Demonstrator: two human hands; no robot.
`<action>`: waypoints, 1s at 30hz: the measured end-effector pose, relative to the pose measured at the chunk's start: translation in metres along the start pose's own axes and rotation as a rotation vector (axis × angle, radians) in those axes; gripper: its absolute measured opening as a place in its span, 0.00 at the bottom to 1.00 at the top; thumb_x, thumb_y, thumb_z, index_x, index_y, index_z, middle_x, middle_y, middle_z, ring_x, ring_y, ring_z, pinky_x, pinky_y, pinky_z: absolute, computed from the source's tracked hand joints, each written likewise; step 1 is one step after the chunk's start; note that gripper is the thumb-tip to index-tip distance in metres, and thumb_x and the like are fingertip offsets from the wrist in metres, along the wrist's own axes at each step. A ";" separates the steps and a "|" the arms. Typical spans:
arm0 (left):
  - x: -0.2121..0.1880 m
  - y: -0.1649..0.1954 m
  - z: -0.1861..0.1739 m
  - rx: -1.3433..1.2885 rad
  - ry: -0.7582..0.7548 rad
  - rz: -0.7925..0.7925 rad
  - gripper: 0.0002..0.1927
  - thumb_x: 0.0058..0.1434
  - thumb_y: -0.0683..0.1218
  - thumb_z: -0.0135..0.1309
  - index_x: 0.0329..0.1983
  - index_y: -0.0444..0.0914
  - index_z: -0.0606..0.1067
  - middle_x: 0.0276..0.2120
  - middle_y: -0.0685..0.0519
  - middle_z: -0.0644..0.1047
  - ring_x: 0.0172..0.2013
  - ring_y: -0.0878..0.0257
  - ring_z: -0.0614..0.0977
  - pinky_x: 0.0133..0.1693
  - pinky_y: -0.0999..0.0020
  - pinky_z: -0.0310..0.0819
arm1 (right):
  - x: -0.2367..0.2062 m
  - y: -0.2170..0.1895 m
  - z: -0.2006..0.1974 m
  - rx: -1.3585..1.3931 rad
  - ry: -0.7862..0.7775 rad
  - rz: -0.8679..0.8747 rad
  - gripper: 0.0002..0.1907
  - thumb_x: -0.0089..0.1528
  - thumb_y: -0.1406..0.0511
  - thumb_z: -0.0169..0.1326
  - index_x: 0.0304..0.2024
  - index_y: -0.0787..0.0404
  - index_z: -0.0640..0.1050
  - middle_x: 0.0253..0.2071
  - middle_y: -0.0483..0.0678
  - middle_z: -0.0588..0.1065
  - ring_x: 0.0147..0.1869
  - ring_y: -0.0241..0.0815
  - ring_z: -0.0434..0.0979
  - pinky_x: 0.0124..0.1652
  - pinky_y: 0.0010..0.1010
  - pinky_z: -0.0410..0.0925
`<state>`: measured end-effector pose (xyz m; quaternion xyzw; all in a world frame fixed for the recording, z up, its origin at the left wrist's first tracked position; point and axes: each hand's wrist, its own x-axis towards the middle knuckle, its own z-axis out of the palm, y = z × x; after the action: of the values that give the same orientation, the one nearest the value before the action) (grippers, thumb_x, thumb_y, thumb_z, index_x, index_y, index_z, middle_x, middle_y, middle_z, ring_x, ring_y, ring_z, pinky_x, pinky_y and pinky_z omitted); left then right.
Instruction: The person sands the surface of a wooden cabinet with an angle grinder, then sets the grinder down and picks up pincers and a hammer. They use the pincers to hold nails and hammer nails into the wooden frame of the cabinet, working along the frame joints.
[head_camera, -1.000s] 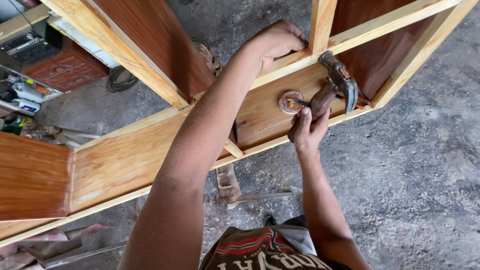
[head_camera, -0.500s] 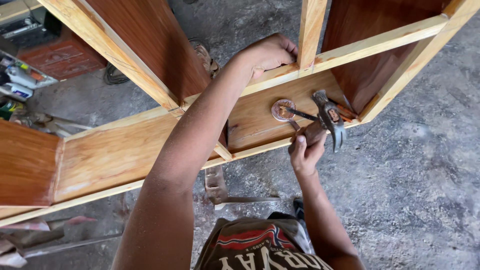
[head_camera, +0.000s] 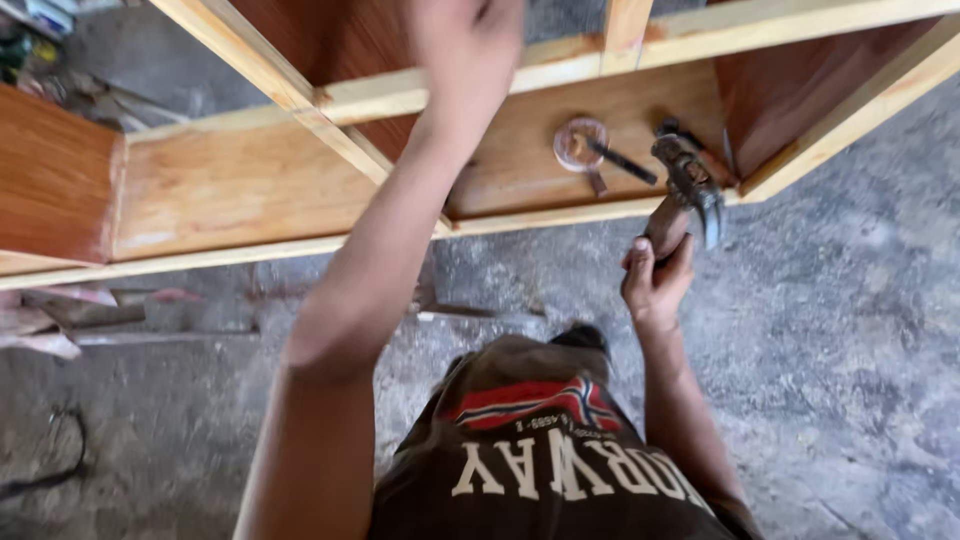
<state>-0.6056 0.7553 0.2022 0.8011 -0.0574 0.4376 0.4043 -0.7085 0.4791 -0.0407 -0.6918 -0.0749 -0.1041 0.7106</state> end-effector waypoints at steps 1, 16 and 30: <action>-0.040 0.006 -0.017 -0.019 0.104 0.110 0.06 0.66 0.32 0.53 0.34 0.33 0.71 0.28 0.50 0.72 0.26 0.60 0.74 0.31 0.60 0.68 | -0.006 0.006 -0.014 0.048 -0.008 0.058 0.15 0.74 0.64 0.54 0.49 0.66 0.62 0.30 0.47 0.72 0.31 0.34 0.72 0.32 0.27 0.68; -0.269 -0.190 0.034 1.056 -0.353 -0.547 0.20 0.52 0.44 0.54 0.48 0.32 0.73 0.48 0.33 0.77 0.47 0.41 0.78 0.49 0.56 0.73 | -0.053 -0.015 -0.079 -0.337 -0.243 0.200 0.26 0.72 0.51 0.51 0.49 0.71 0.68 0.24 0.50 0.74 0.26 0.38 0.76 0.28 0.30 0.68; -0.186 -0.215 0.022 0.697 -0.330 -0.744 0.08 0.63 0.44 0.51 0.42 0.36 0.76 0.35 0.46 0.82 0.37 0.53 0.84 0.36 0.59 0.78 | -0.092 -0.038 -0.039 -0.591 -0.049 0.279 0.20 0.61 0.54 0.57 0.40 0.65 0.72 0.17 0.54 0.74 0.22 0.45 0.77 0.27 0.37 0.70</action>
<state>-0.6090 0.8351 -0.0716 0.9122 0.3163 0.1260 0.2279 -0.8085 0.4434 -0.0280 -0.8740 0.0370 -0.0064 0.4844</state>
